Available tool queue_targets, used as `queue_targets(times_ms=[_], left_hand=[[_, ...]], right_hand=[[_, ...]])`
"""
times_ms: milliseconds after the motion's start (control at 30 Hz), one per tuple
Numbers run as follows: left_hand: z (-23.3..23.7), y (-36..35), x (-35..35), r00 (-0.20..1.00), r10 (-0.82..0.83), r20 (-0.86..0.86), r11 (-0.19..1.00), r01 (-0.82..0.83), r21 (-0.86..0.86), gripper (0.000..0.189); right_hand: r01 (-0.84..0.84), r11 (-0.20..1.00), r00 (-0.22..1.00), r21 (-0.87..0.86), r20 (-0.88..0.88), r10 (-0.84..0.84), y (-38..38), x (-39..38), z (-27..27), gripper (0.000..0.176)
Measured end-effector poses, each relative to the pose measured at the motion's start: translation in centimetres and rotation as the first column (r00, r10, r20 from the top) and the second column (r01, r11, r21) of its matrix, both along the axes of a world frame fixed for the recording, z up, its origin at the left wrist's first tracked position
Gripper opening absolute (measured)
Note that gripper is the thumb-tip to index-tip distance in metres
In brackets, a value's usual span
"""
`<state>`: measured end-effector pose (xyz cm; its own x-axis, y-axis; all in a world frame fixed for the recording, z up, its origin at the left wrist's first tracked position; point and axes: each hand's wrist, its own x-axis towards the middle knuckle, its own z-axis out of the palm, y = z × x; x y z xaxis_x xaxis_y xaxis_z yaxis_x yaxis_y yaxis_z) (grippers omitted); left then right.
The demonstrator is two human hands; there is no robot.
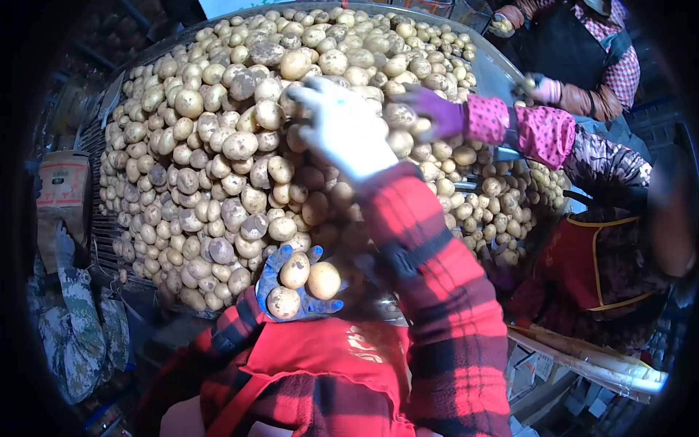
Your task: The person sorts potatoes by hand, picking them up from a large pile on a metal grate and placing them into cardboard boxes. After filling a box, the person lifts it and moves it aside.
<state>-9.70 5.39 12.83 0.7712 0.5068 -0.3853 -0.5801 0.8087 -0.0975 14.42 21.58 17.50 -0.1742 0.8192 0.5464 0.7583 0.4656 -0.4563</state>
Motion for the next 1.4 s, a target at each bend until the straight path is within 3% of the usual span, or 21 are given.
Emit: queue_targets(times_ms=[67, 167, 300, 367, 400, 433, 500, 567, 633, 733, 800, 900, 933, 967, 1067, 1167, 1200, 1267, 1300, 1367, 1400], left_hand=[[0.1, -0.1, 0.0, 1.0, -0.002, 0.004, 1.0, 0.002, -0.002, 0.062], [0.2, 0.2, -0.1, 1.0, 0.003, -0.002, 1.0, -0.003, 0.003, 0.062], [0.6, 0.1, -0.3, 1.0, 0.003, 0.009, 1.0, -0.003, 0.0, 0.063], [0.7, -0.1, -0.5, 1.0, 0.008, 0.008, 1.0, -0.008, 0.01, 0.063], [0.9, -0.1, -0.6, 1.0, 0.011, 0.011, 1.0, -0.011, 0.008, 0.063], [1.0, -0.1, -0.6, 1.0, 0.016, 0.012, 1.0, -0.016, 0.009, 0.063], [1.3, 0.1, -0.4, 1.0, 0.007, 0.019, 1.0, -0.007, 0.007, 0.063], [1.9, 0.2, 0.0, 0.999, -0.001, 0.034, 1.0, 0.001, -0.005, 0.063], [2.3, 0.3, 0.8, 0.998, -0.02, 0.053, 0.999, 0.022, -0.025, 0.064], [2.4, 0.9, 1.9, 0.983, -0.119, 0.141, 0.989, 0.13, -0.074, 0.069], [2.8, 0.1, 3.9, 0.97, -0.242, 0.012, 0.964, 0.242, -0.113, 0.072], [2.6, -3.2, 7.7, 0.85, -0.519, -0.092, 0.855, 0.518, -0.036, 0.068], [0.0, -4.5, 8.8, 0.829, -0.553, -0.08, 0.735, 0.531, 0.423, 0.067], [-1.0, -5.3, 10.0, 0.803, -0.593, -0.058, 0.649, 0.519, 0.557, 0.065], [-1.8, -9.5, 15.5, 0.577, -0.803, -0.15, 0.446, 0.748, 0.492, 0.058], [-3.3, -15.3, 22.1, 0.48, -0.856, -0.195, 0.125, 0.556, 0.822, 0.052], [-3.3, -17.6, 24.0, 0.51, -0.831, -0.22, 0.041, 0.451, 0.891, 0.05], [-2.2, -22.0, 26.7, 0.437, -0.821, -0.367, 0.088, 0.732, 0.676, 0.049], [-0.2, -23.1, 26.7, 0.178, -0.901, -0.397, 0.148, 0.983, 0.104, 0.048], [-2.0, -24.0, 26.2, 0.123, -0.91, -0.397, 0.125, 0.992, 0.022, 0.048], [-6.3, -23.8, 25.0, 0.156, -0.971, -0.181, 0.13, 0.98, 0.149, 0.05]], right_hand=[[0.087, 0.957, 0.923, -0.278, 0.383, 0.028, 2.9, -3.3, 2.0, 0.04], [0.207, 0.731, 0.947, -0.65, 0.321, 0.018, 6.3, -3.7, 5.0, 0.038], [0.221, 0.774, 0.916, -0.593, 0.4, 0.045, 7.8, -0.7, -0.1, 0.043], [-0.05, 0.728, 0.972, -0.684, 0.133, 0.192, 6.3, 1.2, 1.0, 0.05], [-0.232, 0.662, 0.972, -0.713, -0.188, 0.138, 5.1, 2.5, 0.6, 0.058], [-0.416, 0.521, 0.877, -0.745, -0.48, 0.015, 2.6, 3.6, 1.3, 0.058], [-0.694, 0.499, 0.535, -0.519, -0.835, -0.125, -2.0, 5.3, -0.6, 0.063], [-0.628, 0.66, 0.448, -0.412, -0.885, -0.126, -7.7, 4.9, -2.7, 0.066], [-0.813, 0.578, -0.336, 0.071, -0.867, -0.367, -13.6, 4.2, -0.9, 0.072], [-0.701, 0.711, -0.28, -0.062, -0.892, -0.354, -20.5, 3.8, -4.3, 0.072], [-0.661, 0.746, -0.489, 0.079, -0.799, -0.348, -26.1, 3.7, -7.2, 0.071], [-0.496, 0.862, -0.513, -0.104, -0.766, -0.387, -36.4, 3.4, -10.0, 0.069], [-0.437, 0.886, -0.516, -0.154, -0.764, -0.387, -39.6, 3.1, -10.0, 0.067], [-0.388, 0.893, -0.488, -0.229, -0.77, -0.41, -43.0, 3.2, -8.8, 0.065], [-0.133, 0.949, -0.725, -0.287, -0.625, -0.29, -50.5, 2.3, -8.6, 0.055], [0.202, 0.973, -0.813, -0.112, -0.573, 0.103, -56.4, 2.7, -8.3, 0.042], [0.223, 0.829, -0.615, -0.512, -0.734, -0.288, -59.2, 3.6, -8.7, 0.039], [0.22, 0.903, -0.755, -0.37, -0.651, -0.083, -64.5, 5.4, -12.8, 0.069], [0.229, 0.925, -0.814, -0.302, -0.581, 0.012, -67.2, 6.2, -14.8, 0.084], [0.407, 0.636, -0.909, -0.655, -0.359, 0.213, -62.1, 6.5, -8.7, 0.083], [0.45, 0.651, -0.886, -0.612, -0.395, 0.241, -62.9, 6.7, -9.2, 0.075]])
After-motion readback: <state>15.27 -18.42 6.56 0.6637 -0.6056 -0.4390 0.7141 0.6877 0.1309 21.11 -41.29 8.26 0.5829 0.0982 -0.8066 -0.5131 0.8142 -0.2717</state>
